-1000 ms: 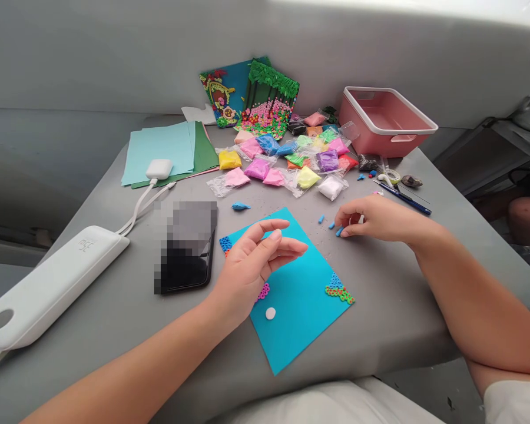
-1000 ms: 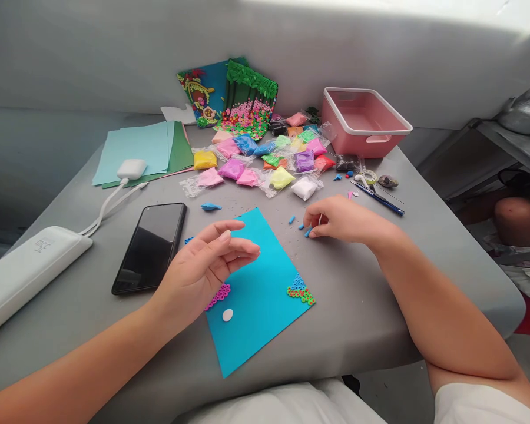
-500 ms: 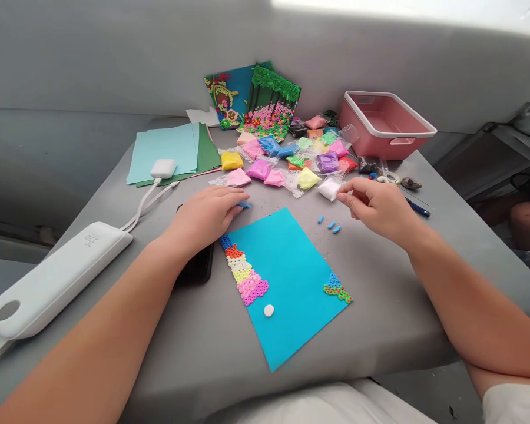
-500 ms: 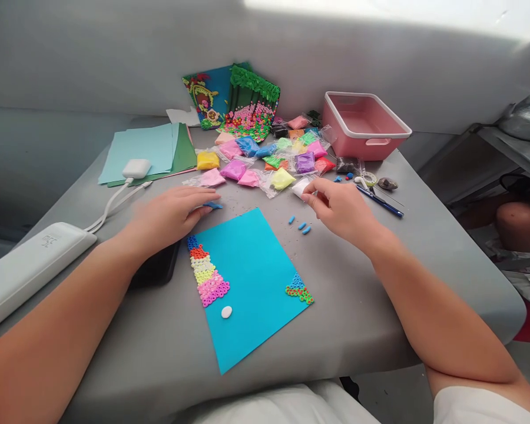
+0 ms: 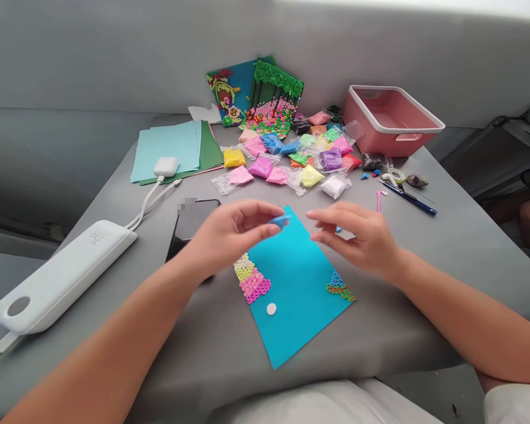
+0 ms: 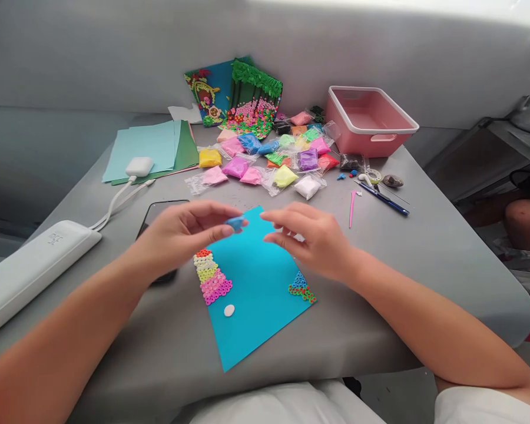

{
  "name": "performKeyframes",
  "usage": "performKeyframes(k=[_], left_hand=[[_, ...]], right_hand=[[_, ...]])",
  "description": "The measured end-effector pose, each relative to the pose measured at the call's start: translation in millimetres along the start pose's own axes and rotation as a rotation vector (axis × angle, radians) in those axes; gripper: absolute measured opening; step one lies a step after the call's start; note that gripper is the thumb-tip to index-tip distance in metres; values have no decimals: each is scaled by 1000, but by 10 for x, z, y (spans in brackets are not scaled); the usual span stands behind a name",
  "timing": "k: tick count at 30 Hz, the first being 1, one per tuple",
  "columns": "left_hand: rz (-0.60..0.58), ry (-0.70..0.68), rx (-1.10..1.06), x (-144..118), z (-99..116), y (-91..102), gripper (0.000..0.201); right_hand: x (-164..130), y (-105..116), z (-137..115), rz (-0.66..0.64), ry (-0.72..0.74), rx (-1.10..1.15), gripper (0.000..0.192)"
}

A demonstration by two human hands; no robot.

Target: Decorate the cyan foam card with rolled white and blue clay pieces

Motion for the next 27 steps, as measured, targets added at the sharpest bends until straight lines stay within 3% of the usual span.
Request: performKeyframes(k=[3,8,14,22,27], left_hand=[[-128,86,-171,-82,-17,-228,36],[-161,192,-326,-120,-90,-415,36],[-131,243,-440,-151,-76,-450,37],[-137,269,-486,-182,-8,-497,43],[-113,253,-537,-212,2,-508,42]], right_hand=[[-31,-47,-87,-6,61,83,34],[-28,-21,-133,-38,113,116,18],[-18,5,-148,-29,88,140,19],[-15,-40,-234,-33,135,112,5],[-10,35,-247,8,119,98,15]])
Point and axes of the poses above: each hand's wrist, its own x-axis towards the middle knuckle, its own y-axis out of the back of the hand, z = x × y, the point moved 2 cm from there along x, towards the middle knuckle, and after that the axes turned 3 degrees about -x, right-handed, at the moved point
